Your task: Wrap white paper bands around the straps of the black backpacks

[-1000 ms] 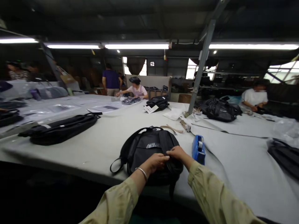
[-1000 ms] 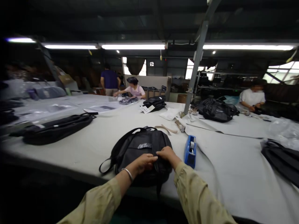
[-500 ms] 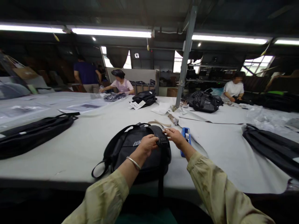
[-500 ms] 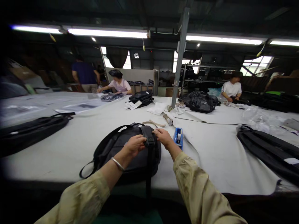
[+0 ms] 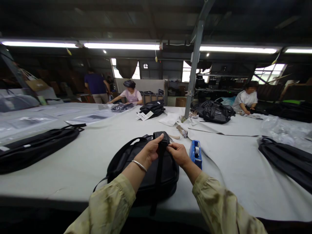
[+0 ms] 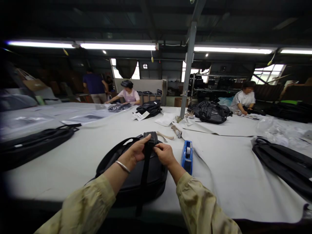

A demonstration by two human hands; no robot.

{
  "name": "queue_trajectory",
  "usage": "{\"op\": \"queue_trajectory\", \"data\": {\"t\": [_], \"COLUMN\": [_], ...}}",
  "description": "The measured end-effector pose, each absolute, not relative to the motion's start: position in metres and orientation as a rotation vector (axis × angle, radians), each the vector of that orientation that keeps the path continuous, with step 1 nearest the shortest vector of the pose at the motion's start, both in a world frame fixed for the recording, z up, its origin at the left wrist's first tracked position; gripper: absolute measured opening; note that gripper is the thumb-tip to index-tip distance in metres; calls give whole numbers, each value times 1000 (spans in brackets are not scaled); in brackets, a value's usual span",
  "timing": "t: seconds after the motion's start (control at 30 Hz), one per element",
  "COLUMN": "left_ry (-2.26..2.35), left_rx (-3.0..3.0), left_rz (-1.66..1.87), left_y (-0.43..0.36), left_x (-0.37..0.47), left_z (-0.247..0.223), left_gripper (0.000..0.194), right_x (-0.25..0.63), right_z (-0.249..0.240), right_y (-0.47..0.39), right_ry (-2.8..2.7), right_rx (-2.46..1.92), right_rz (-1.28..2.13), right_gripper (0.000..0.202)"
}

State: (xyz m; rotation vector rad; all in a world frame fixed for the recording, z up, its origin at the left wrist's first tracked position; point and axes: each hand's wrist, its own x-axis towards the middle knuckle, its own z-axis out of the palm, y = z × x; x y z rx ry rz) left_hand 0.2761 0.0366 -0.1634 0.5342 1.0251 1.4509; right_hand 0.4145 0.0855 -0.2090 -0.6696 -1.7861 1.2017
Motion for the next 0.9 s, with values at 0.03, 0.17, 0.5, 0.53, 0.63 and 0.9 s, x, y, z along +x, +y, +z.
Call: {"op": "queue_trajectory", "data": {"t": [0.03, 0.17, 0.5, 0.53, 0.63, 0.9], "left_ry": [1047, 968, 934, 925, 857, 711], "left_rx": [532, 482, 597, 611, 583, 362], "left_rz": [1412, 1465, 1519, 1516, 1530, 1823], "left_y": [37, 38, 38, 36, 36, 53], "left_x": [277, 277, 280, 278, 273, 290], "left_z": [-165, -159, -151, -152, -156, -158], "left_gripper": [26, 34, 37, 35, 32, 30], "right_x": [417, 429, 405, 408, 425, 441], "right_z": [-210, -214, -219, -215, -201, -173], "right_y": [85, 69, 34, 39, 54, 53], "right_ry": [-1787, -1644, -1245, -1215, -1424, -1774], "right_rx": [-687, -853, -656, -676, -774, -676], "right_rz": [1115, 727, 1876, 1882, 1709, 1310], "right_gripper": [21, 22, 41, 40, 32, 24]}}
